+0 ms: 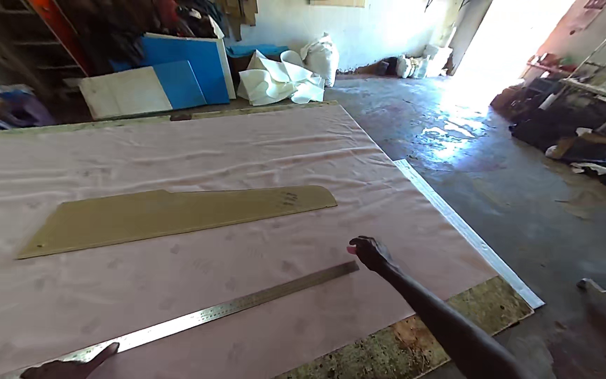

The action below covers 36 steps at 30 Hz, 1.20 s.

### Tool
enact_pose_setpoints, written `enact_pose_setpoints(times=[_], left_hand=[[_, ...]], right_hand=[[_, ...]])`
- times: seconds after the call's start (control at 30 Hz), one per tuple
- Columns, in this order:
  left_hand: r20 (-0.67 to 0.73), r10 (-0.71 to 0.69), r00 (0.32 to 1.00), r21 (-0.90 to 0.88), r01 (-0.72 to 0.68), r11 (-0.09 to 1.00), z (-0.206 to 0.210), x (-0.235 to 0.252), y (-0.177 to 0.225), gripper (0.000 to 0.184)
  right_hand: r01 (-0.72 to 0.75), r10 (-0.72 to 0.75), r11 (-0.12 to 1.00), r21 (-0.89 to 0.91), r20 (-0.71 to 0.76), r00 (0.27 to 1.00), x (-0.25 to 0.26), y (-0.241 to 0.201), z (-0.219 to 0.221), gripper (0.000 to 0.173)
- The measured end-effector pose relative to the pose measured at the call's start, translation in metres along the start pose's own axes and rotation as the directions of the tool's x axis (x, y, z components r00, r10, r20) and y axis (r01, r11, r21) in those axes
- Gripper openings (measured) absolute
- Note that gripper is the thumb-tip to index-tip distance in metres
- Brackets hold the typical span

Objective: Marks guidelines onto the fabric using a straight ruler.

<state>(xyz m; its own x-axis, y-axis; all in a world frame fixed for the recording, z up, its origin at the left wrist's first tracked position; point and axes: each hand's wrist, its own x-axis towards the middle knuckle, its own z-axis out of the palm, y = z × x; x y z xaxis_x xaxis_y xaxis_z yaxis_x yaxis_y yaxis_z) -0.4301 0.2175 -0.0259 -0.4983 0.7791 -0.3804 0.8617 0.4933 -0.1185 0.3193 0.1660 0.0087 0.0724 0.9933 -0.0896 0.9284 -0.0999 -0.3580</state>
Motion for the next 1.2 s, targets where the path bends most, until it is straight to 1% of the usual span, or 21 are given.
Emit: enact_pose_setpoints(times=[0.03,0.07,0.1,0.13,0.2,0.27,0.33,0.37,0.43,0.53,0.6,0.67,0.7,0.73,0.8,0.87,0.93,0.97,1.07,1.13,1.2], left_hand=[[-0.013,-0.008,1.000,-0.026,0.008,1.000,0.001,-0.007,0.002,0.136],[-0.027,-0.016,1.000,-0.049,0.014,0.999,0.002,-0.014,0.003,0.137],[-0.043,-0.012,0.999,-0.076,0.009,0.997,0.005,-0.020,0.004,0.138],[-0.055,0.003,0.998,-0.113,-0.010,0.994,0.008,-0.026,0.005,0.138],[-0.100,0.056,0.993,-0.192,-0.075,0.979,0.023,-0.038,0.008,0.134],[-0.158,0.122,0.980,-0.229,-0.157,0.961,0.043,-0.052,0.015,0.135],[-0.209,0.171,0.963,-0.232,-0.219,0.948,0.065,-0.076,0.026,0.136],[-0.227,0.196,0.954,-0.225,-0.247,0.942,0.074,-0.092,0.034,0.132],[-0.263,0.273,0.925,-0.217,-0.332,0.918,0.090,-0.129,0.055,0.121],[-0.303,0.424,0.854,-0.164,-0.485,0.859,0.107,-0.187,0.095,0.111],[-0.324,0.528,0.785,-0.137,-0.591,0.795,0.116,-0.224,0.125,0.101],[-0.364,0.625,0.690,-0.096,-0.696,0.712,0.130,-0.247,0.153,0.087],[-0.393,0.667,0.634,-0.070,-0.743,0.665,0.135,-0.254,0.167,0.077],[-0.395,0.702,0.592,-0.070,-0.781,0.620,0.135,-0.258,0.182,0.067],[-0.377,0.755,0.536,-0.078,-0.831,0.551,0.134,-0.260,0.207,0.059],[-0.365,0.774,0.518,-0.082,-0.846,0.527,0.136,-0.257,0.226,0.054],[-0.335,0.770,0.543,-0.102,-0.834,0.543,0.132,-0.252,0.241,0.053],[-0.291,0.775,0.562,-0.109,-0.824,0.556,0.126,-0.247,0.248,0.055],[-0.097,0.803,0.588,-0.102,-0.808,0.580,0.103,-0.236,0.259,0.063],[0.010,0.812,0.584,-0.098,-0.807,0.582,0.093,-0.231,0.265,0.065],[0.063,0.822,0.566,-0.163,-0.807,0.568,0.088,-0.229,0.264,0.065]], right_hand=[[-0.039,0.047,0.994,0.106,-0.078,0.996,-0.007,-0.002,0.014,0.027],[-0.038,0.067,0.983,0.181,-0.159,0.985,-0.018,-0.005,0.032,0.025],[-0.041,0.088,0.975,0.219,-0.208,0.974,-0.030,-0.008,0.050,0.023],[-0.049,0.102,0.974,0.223,-0.235,0.967,-0.043,-0.008,0.070,0.025],[-0.082,0.136,0.978,0.193,-0.287,0.948,-0.067,-0.005,0.101,0.033],[-0.162,0.214,0.969,0.187,-0.306,0.928,-0.091,-0.002,0.105,0.038],[-0.259,0.305,0.949,0.181,-0.308,0.901,-0.110,0.016,0.096,0.041],[-0.292,0.335,0.940,0.174,-0.319,0.887,-0.118,0.031,0.090,0.041],[-0.310,0.349,0.937,0.161,-0.404,0.845,-0.130,0.071,0.087,0.037],[-0.270,0.338,0.941,0.206,-0.506,0.794,-0.140,0.110,0.074,0.036],[-0.210,0.310,0.948,0.241,-0.535,0.786,-0.146,0.117,0.072,0.034],[-0.175,0.286,0.953,0.248,-0.539,0.792,-0.155,0.119,0.079,0.033],[-0.177,0.284,0.954,0.242,-0.537,0.794,-0.158,0.119,0.083,0.033],[-0.186,0.289,0.953,0.240,-0.531,0.796,-0.160,0.119,0.087,0.032],[-0.201,0.316,0.943,0.265,-0.521,0.793,-0.165,0.119,0.094,0.031],[-0.212,0.355,0.926,0.313,-0.526,0.773,-0.168,0.119,0.096,0.030],[-0.216,0.390,0.907,0.361,-0.526,0.756,-0.170,0.118,0.094,0.030],[-0.217,0.406,0.897,0.385,-0.527,0.746,-0.172,0.115,0.093,0.029],[-0.157,0.437,0.856,0.492,-0.528,0.728,-0.190,0.098,0.091,0.028],[-0.116,0.466,0.817,0.564,-0.529,0.710,-0.207,0.081,0.094,0.028],[-0.078,0.494,0.779,0.622,-0.534,0.686,-0.229,0.064,0.100,0.032]])
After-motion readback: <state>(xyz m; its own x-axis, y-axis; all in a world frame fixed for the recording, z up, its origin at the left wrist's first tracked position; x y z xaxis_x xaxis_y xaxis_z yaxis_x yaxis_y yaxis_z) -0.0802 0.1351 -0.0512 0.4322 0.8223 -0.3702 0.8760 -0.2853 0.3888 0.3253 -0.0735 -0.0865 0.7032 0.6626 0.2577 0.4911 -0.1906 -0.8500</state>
